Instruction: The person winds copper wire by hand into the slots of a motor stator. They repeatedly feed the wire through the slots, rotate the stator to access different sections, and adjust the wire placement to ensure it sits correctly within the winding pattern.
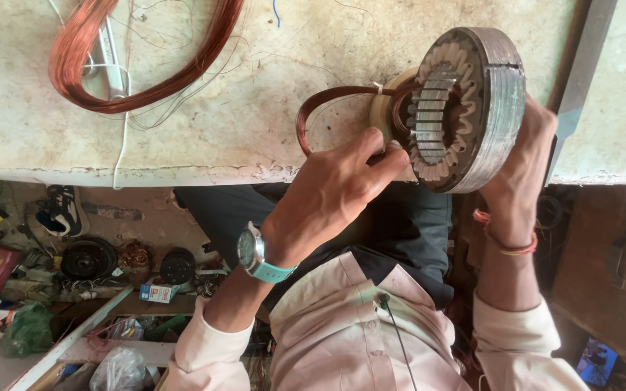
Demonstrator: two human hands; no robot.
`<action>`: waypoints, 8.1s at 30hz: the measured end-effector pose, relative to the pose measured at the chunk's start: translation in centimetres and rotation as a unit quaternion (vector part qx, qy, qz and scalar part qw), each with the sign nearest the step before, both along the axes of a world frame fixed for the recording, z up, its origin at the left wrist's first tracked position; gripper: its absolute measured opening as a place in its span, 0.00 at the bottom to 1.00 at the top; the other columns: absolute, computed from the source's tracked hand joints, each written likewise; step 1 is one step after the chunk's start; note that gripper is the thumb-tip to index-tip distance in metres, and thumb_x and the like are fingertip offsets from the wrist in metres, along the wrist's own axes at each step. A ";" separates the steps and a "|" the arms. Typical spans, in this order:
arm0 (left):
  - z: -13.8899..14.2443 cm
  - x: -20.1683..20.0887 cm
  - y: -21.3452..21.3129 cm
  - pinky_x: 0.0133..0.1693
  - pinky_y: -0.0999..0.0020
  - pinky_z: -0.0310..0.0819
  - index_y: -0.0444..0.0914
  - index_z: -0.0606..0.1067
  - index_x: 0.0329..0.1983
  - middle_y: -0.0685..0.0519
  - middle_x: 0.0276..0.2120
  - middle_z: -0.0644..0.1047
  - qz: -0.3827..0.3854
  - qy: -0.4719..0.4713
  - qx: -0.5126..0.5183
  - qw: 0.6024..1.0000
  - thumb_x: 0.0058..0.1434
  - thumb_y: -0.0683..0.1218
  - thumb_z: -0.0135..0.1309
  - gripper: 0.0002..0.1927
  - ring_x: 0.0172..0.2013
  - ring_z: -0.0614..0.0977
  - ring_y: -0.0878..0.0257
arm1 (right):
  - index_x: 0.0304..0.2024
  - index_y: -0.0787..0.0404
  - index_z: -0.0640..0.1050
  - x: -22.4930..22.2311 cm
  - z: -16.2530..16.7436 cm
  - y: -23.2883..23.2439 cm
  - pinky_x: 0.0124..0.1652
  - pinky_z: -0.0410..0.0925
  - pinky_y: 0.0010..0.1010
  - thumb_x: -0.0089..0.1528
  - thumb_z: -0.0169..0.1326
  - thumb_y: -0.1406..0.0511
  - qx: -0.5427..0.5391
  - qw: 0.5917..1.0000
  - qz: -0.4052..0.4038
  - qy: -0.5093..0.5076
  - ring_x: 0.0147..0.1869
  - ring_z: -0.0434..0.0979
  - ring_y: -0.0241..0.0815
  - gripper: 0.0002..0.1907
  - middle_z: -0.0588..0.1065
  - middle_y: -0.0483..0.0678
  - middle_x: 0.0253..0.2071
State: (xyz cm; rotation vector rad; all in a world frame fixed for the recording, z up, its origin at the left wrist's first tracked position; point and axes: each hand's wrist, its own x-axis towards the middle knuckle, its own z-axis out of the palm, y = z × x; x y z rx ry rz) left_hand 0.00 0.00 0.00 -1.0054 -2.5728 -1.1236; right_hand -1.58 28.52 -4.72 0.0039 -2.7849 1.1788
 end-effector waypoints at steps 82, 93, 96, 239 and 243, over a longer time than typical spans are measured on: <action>0.1 -2.0 -3.9 0.17 0.74 0.60 0.41 0.78 0.34 0.59 0.13 0.68 -0.026 0.057 -0.050 0.997 0.72 0.45 0.54 0.09 0.14 0.67 0.70 | 0.61 0.54 0.73 0.1 7.1 -3.3 0.67 0.66 0.40 0.58 0.58 0.76 0.145 0.892 0.411 0.121 0.60 0.74 0.51 0.29 0.73 0.49 0.60; 1.4 -3.4 -6.3 0.30 0.62 0.70 0.41 0.75 0.19 0.57 0.12 0.70 -0.074 0.054 -0.040 0.995 0.66 0.60 0.57 0.24 0.17 0.71 0.64 | 0.68 0.63 0.64 -1.0 5.1 -1.3 0.40 0.69 0.41 0.61 0.66 0.57 0.227 0.867 0.415 0.159 0.48 0.69 0.46 0.39 0.69 0.54 0.55; 1.7 -4.1 -6.9 0.24 0.62 0.67 0.42 0.79 0.21 0.57 0.08 0.68 -0.110 0.001 -0.022 0.994 0.66 0.62 0.56 0.24 0.11 0.68 0.64 | 0.60 0.56 0.73 -0.9 5.1 -1.8 0.41 0.68 0.40 0.58 0.66 0.69 0.151 0.885 0.417 0.141 0.50 0.72 0.47 0.27 0.72 0.50 0.52; 0.1 -5.7 2.1 0.17 0.77 0.69 0.19 0.55 0.62 0.48 0.22 0.72 0.050 -0.121 -0.020 0.991 0.55 0.28 0.51 0.32 0.20 0.74 0.65 | 0.54 0.72 0.72 -2.3 9.1 -1.8 0.66 0.67 0.44 0.61 0.58 0.62 -0.144 0.891 0.431 0.023 0.69 0.69 0.51 0.24 0.68 0.61 0.63; -0.4 -7.2 1.6 0.23 0.76 0.72 0.21 0.53 0.66 0.51 0.24 0.74 0.014 -0.055 -0.033 0.998 0.61 0.31 0.50 0.31 0.24 0.77 0.64 | 0.56 0.74 0.75 -1.0 8.7 -2.4 0.48 0.80 0.34 0.62 0.58 0.65 -0.442 0.839 0.265 -0.175 0.47 0.85 0.42 0.23 0.79 0.59 0.52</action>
